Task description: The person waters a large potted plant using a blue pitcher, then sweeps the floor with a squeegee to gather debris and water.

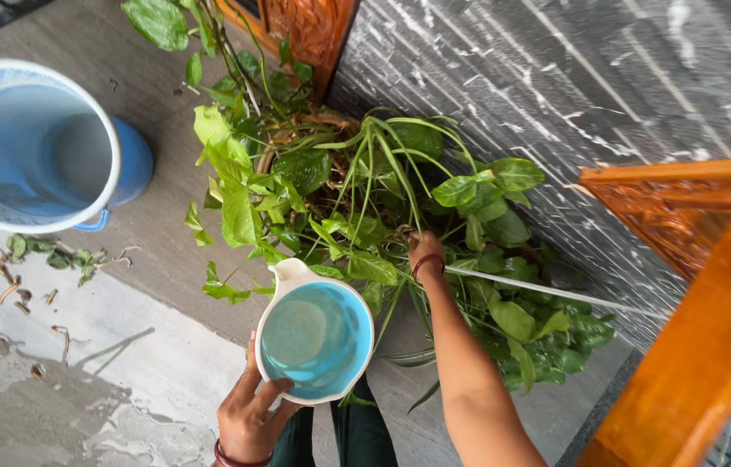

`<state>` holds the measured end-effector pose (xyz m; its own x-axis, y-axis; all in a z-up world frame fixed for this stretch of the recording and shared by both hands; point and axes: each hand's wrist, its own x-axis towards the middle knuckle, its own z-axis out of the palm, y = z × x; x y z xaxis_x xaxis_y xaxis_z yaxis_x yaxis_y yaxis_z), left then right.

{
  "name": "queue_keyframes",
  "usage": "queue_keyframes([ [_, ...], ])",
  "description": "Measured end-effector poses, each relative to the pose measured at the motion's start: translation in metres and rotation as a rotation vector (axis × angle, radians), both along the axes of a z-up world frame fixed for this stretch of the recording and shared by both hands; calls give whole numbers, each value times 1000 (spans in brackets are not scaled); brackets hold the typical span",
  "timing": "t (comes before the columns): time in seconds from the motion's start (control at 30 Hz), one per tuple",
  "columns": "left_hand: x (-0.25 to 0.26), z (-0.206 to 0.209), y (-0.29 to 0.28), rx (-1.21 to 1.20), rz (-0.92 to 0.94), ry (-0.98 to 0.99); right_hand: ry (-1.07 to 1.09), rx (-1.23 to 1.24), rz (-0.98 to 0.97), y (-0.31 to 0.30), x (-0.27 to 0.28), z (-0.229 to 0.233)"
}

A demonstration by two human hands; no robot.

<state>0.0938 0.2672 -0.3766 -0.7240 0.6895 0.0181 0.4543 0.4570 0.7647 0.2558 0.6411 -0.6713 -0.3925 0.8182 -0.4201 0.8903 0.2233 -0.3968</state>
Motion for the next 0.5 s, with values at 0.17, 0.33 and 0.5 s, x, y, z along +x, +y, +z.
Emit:
queue_keyframes([
  [0.17,14,-8,8,-52,74,-13,-444,83,336,22,-17,-40],
  [0.33,31,-18,7,-40,137,-58,-223,14,234,39,-21,-61],
  [0.5,50,-28,-1,-97,189,-88,-176,-75,103,51,-20,-61],
])
